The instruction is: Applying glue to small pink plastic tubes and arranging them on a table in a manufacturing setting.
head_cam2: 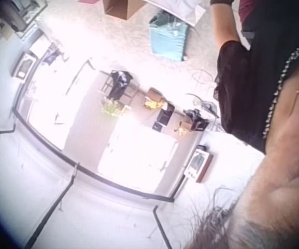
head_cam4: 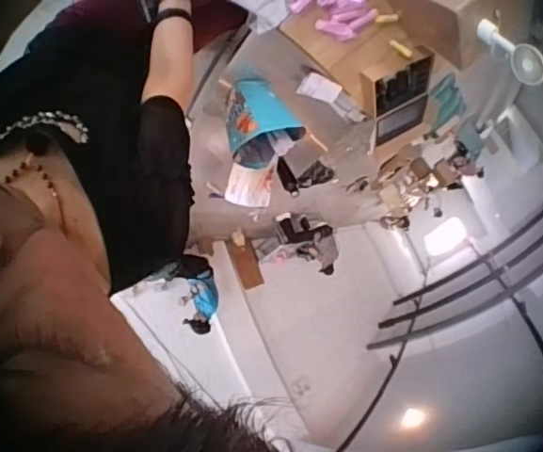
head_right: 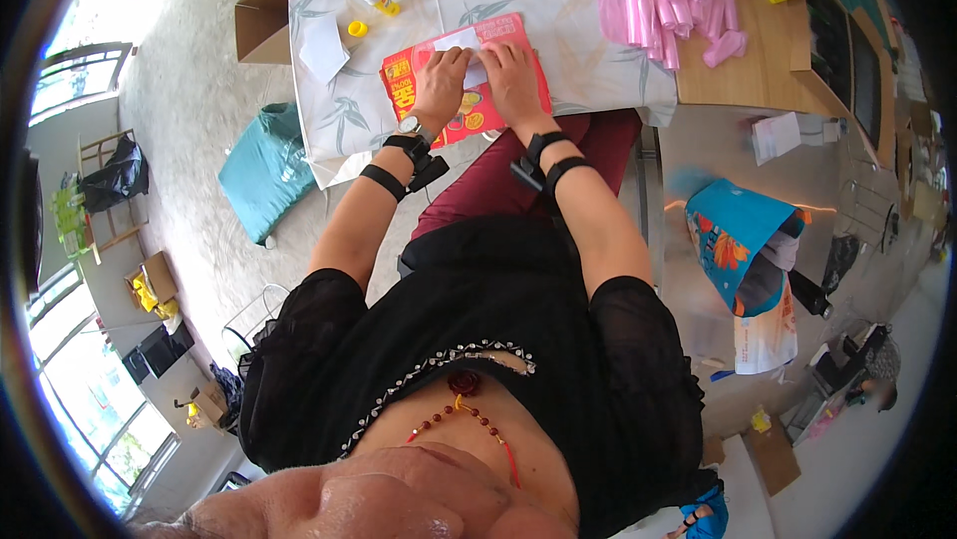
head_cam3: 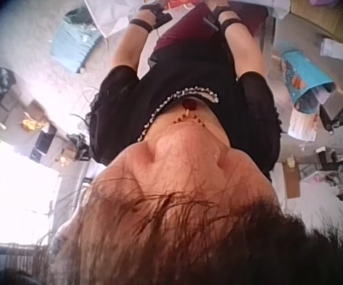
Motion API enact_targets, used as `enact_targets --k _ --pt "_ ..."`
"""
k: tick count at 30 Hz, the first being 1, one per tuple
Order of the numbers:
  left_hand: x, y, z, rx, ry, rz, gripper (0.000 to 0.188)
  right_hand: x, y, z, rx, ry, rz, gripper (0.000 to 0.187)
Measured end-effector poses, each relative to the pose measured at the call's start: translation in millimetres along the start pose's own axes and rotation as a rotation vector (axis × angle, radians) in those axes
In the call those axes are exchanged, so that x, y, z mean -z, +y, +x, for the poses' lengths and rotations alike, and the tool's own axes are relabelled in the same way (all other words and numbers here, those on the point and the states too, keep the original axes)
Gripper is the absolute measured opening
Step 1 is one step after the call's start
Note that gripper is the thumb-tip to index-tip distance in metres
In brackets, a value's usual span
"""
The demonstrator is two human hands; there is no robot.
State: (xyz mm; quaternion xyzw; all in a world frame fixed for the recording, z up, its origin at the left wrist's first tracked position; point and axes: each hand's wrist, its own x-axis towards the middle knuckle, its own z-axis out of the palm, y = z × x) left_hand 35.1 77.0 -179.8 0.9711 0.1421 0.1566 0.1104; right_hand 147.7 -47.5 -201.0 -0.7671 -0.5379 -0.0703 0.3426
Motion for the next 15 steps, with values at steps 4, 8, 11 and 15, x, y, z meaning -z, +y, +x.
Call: enact_targets --k 4,8,11,15 --pt "-0.3 -5.6 5.9 0.007 -0.033 -0.002 0.024 -11.2 -19.8 -21.6 -0.048 -0.18 0.025 0.031" --pt "-0.5 -10.0 12.8 0.02 -0.097 -0.028 0.019 -16.1 -32.4 -25.6 -0.055 -0.148 -0.124 0.038" --pt "-2.6 -16.4 18.3 0.018 -0.12 -0.043 0.021 -13.6 -36.8 -24.1 -0.084 -0.213 -0.18 0.042" --pt "-4.4 -33.9 26.1 0.021 -0.143 -0.168 0.027 -9.4 -39.3 -23.5 -0.073 -0.186 -0.186 0.044"
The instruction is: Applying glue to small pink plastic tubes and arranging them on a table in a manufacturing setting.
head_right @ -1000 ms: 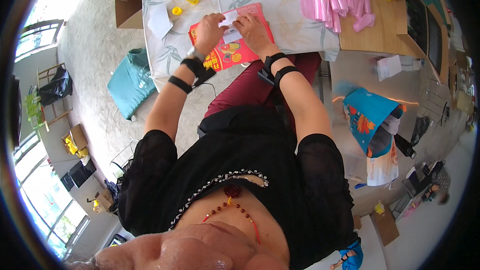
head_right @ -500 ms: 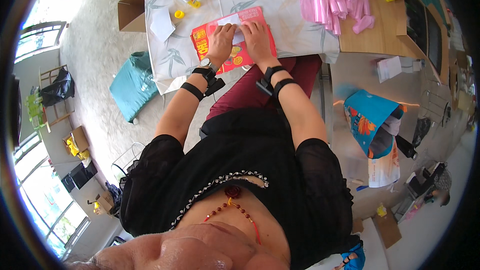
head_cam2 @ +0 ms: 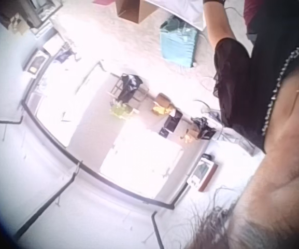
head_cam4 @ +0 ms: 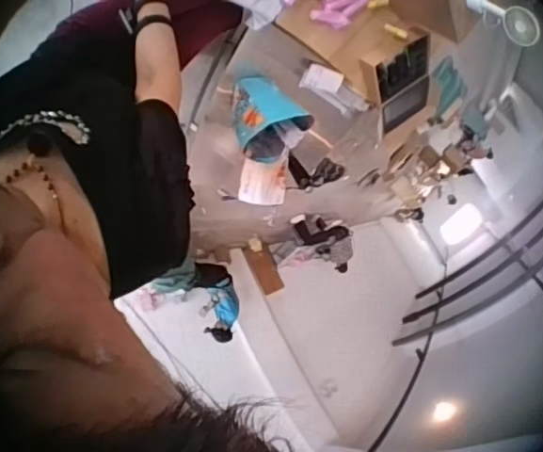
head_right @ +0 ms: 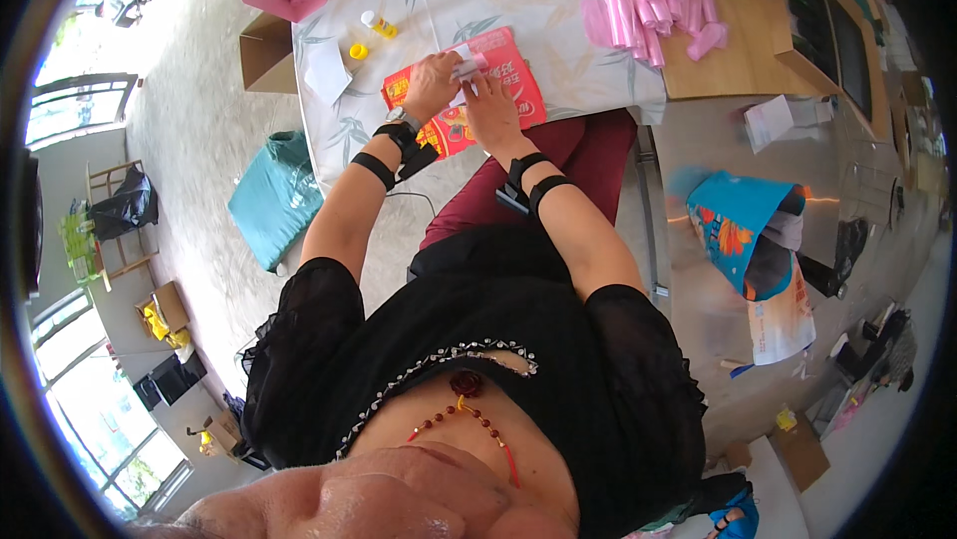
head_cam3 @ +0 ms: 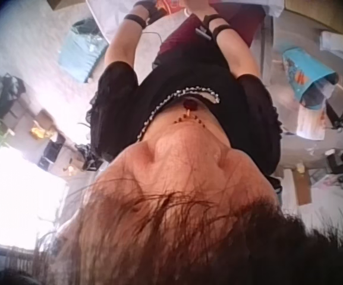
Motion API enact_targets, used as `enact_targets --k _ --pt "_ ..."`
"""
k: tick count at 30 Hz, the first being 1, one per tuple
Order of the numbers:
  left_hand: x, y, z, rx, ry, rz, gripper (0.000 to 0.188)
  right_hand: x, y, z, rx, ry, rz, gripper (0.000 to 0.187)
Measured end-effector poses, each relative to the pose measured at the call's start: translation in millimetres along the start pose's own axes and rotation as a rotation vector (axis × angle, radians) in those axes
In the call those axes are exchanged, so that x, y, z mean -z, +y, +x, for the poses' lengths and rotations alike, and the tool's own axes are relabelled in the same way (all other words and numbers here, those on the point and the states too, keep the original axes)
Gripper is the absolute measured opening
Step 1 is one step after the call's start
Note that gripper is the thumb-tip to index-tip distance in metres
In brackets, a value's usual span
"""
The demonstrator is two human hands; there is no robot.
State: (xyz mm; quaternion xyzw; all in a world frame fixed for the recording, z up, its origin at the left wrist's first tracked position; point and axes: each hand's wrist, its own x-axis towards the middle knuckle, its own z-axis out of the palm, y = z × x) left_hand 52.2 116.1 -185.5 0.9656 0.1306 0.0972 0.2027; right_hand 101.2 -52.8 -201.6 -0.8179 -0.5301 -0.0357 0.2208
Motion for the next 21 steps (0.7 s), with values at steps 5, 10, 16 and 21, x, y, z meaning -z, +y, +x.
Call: enact_targets --k 5,10,16,21 --pt "30.8 -36.0 6.5 0.235 0.139 -0.374 0.031 -0.9 0.8 -1.0 -0.002 -0.042 0.013 0.042" --pt "78.6 -44.6 -9.2 0.647 0.449 -1.211 0.028 11.0 5.0 8.4 -0.002 -0.116 0.067 0.044" --pt "118.0 16.7 -27.9 0.544 0.587 -1.372 0.034 76.4 -24.4 45.2 -0.024 0.146 0.524 0.035" --pt "137.7 91.6 -22.4 0.349 0.618 -1.095 0.032 133.9 -62.0 55.4 -0.245 0.275 1.022 0.038"
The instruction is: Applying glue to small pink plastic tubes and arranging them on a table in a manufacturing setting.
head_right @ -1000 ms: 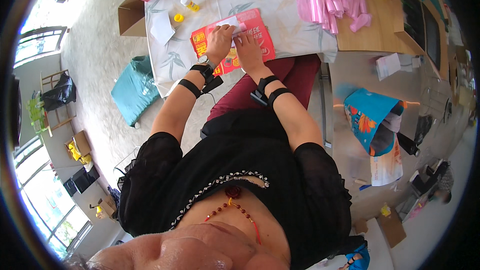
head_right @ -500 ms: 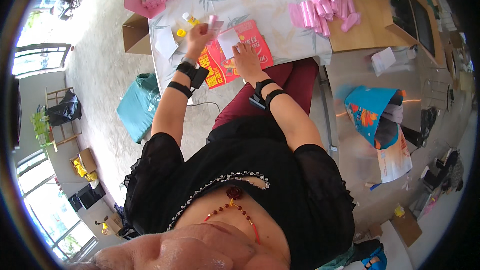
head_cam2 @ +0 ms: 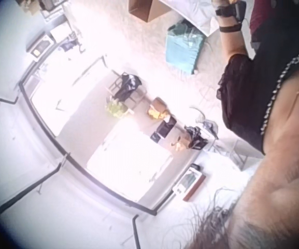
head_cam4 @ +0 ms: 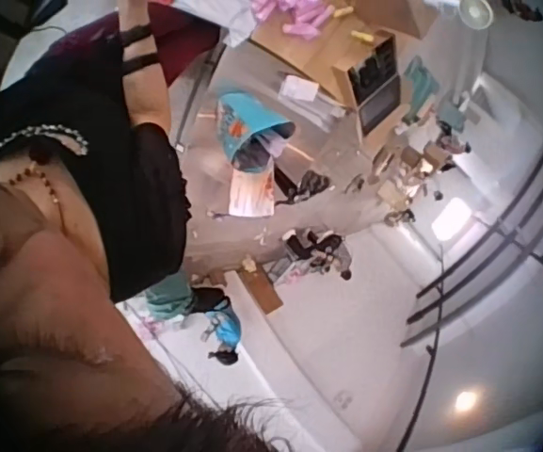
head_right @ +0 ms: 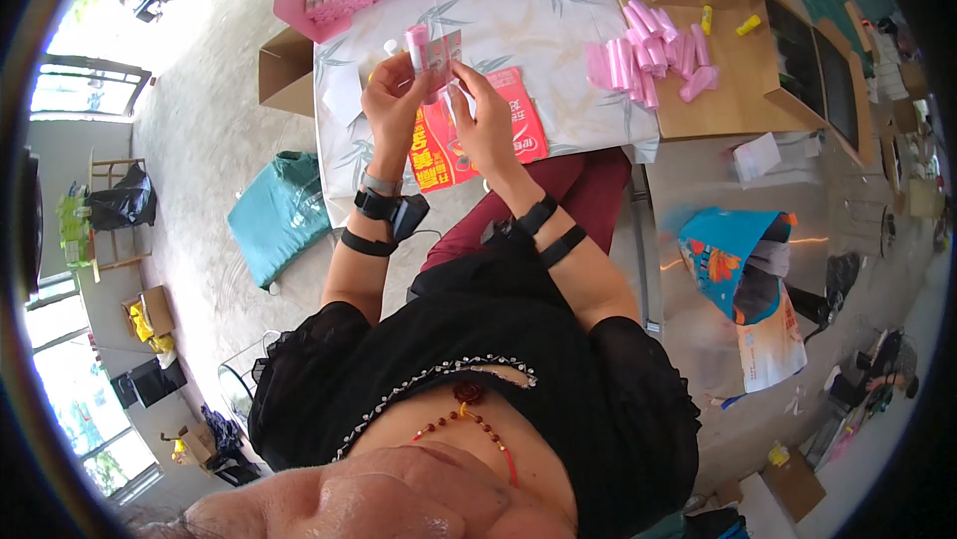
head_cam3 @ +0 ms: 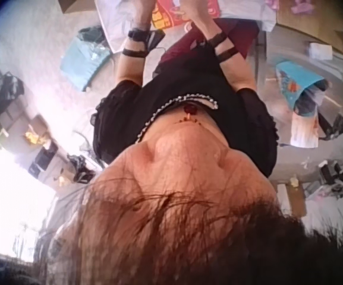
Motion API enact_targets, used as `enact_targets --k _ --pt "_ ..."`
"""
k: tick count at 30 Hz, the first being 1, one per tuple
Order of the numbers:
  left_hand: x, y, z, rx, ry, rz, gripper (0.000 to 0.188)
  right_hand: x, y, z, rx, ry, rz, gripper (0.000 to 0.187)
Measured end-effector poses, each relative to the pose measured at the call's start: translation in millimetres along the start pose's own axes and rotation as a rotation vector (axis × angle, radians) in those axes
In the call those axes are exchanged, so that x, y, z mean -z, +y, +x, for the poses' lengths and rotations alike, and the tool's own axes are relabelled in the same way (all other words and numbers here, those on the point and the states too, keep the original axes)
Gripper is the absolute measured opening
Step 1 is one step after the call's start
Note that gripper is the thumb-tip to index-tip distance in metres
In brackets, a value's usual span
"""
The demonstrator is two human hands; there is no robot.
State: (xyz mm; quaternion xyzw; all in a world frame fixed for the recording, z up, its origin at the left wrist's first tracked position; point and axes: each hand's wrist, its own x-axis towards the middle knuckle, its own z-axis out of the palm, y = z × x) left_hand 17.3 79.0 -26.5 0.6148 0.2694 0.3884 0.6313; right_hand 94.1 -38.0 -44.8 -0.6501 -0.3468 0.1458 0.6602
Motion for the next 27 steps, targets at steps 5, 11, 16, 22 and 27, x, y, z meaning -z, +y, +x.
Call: enact_targets --k 5,11,16,22,27 --pt "-45.7 35.4 -21.1 -0.615 0.039 0.575 0.038 5.2 -39.6 -3.3 -0.055 0.123 0.594 0.038" --pt "-85.3 61.1 -44.1 -0.938 -0.078 0.69 0.05 44.4 -58.2 -11.7 -0.109 0.191 0.886 0.032" --pt "-106.5 72.6 -53.6 -1.002 -0.131 0.672 0.051 70.1 -57.5 -19.3 -0.068 0.217 0.927 0.033" --pt "-120.4 84.2 -65.7 -1.01 -0.128 0.703 0.053 90.4 -60.3 -24.0 -0.007 0.278 0.864 0.033" --pt "-125.9 88.1 -67.8 -1.063 -0.192 0.722 0.052 98.9 -65.5 -30.8 0.01 0.306 0.858 0.034"
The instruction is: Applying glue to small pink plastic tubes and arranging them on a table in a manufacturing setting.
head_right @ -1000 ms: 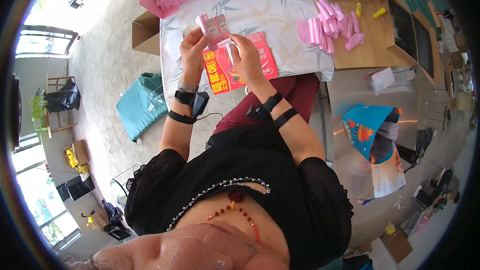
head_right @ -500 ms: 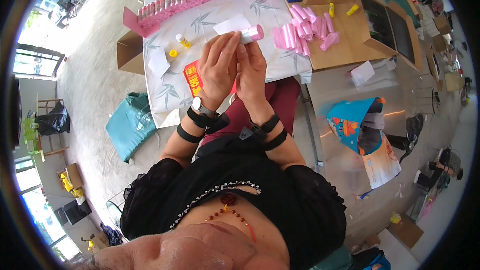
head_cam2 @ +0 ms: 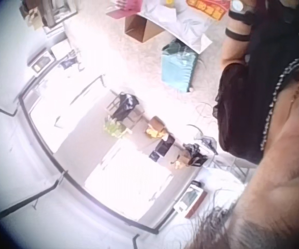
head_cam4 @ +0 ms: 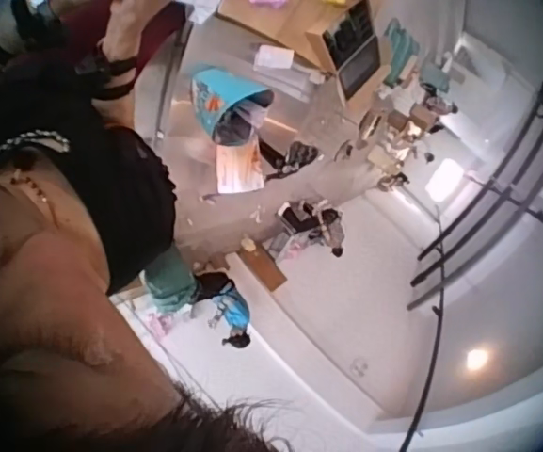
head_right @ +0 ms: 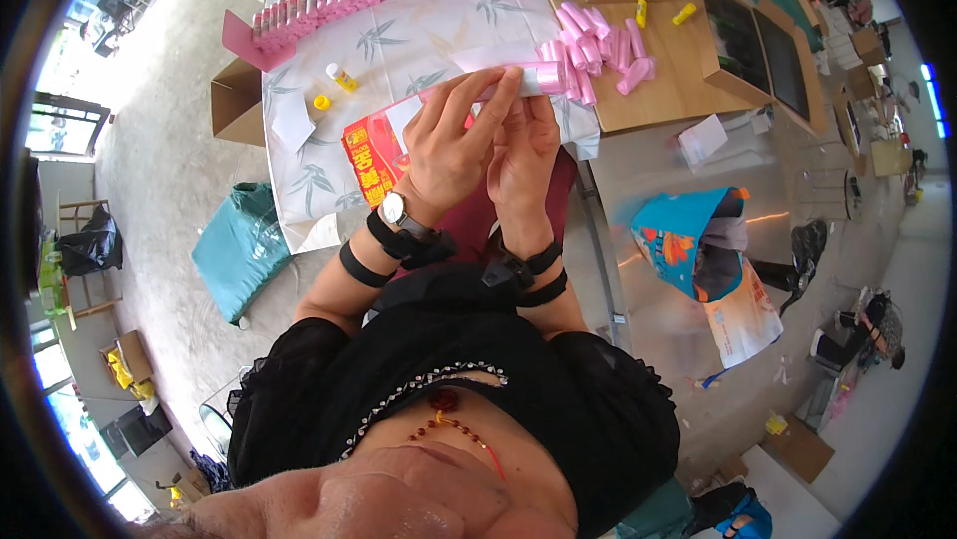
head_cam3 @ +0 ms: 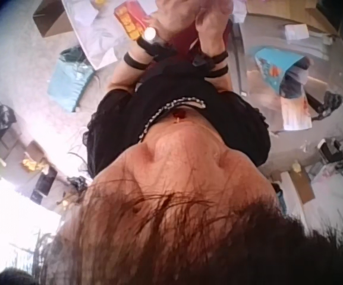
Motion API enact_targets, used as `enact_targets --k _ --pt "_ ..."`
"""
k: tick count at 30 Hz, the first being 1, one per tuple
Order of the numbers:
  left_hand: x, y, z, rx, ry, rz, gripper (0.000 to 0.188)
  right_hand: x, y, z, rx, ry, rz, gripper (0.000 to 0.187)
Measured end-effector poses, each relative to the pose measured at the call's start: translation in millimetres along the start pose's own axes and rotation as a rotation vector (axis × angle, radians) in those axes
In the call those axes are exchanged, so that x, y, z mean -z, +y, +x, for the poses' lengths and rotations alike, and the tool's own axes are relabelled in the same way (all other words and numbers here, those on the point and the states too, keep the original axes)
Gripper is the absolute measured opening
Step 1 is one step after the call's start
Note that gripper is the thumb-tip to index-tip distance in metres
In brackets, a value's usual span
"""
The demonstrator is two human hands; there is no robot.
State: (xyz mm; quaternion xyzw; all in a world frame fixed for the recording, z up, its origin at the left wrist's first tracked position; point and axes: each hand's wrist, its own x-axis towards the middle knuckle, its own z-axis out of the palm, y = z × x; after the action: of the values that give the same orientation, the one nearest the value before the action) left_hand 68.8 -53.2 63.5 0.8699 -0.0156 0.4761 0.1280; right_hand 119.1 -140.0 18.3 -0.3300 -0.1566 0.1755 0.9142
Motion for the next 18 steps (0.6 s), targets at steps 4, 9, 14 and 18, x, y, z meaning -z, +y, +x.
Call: enact_targets --k 4,9,14,18 --pt "-0.1 3.2 -1.2 0.017 -0.003 -0.019 0.054 2.5 -1.5 -1.2 0.015 -0.02 0.049 0.035" --pt "-1.7 2.8 -2.6 0.048 -0.009 -0.032 0.054 5.6 2.0 0.2 0.016 0.009 0.039 0.035" --pt "0.0 -0.1 -3.2 0.081 0.007 -0.056 0.053 5.4 0.4 1.1 0.03 0.002 0.008 0.034" --pt "3.0 -7.7 -3.9 0.17 -0.031 -0.138 0.05 4.2 -2.5 1.7 0.073 -0.044 -0.056 0.032"
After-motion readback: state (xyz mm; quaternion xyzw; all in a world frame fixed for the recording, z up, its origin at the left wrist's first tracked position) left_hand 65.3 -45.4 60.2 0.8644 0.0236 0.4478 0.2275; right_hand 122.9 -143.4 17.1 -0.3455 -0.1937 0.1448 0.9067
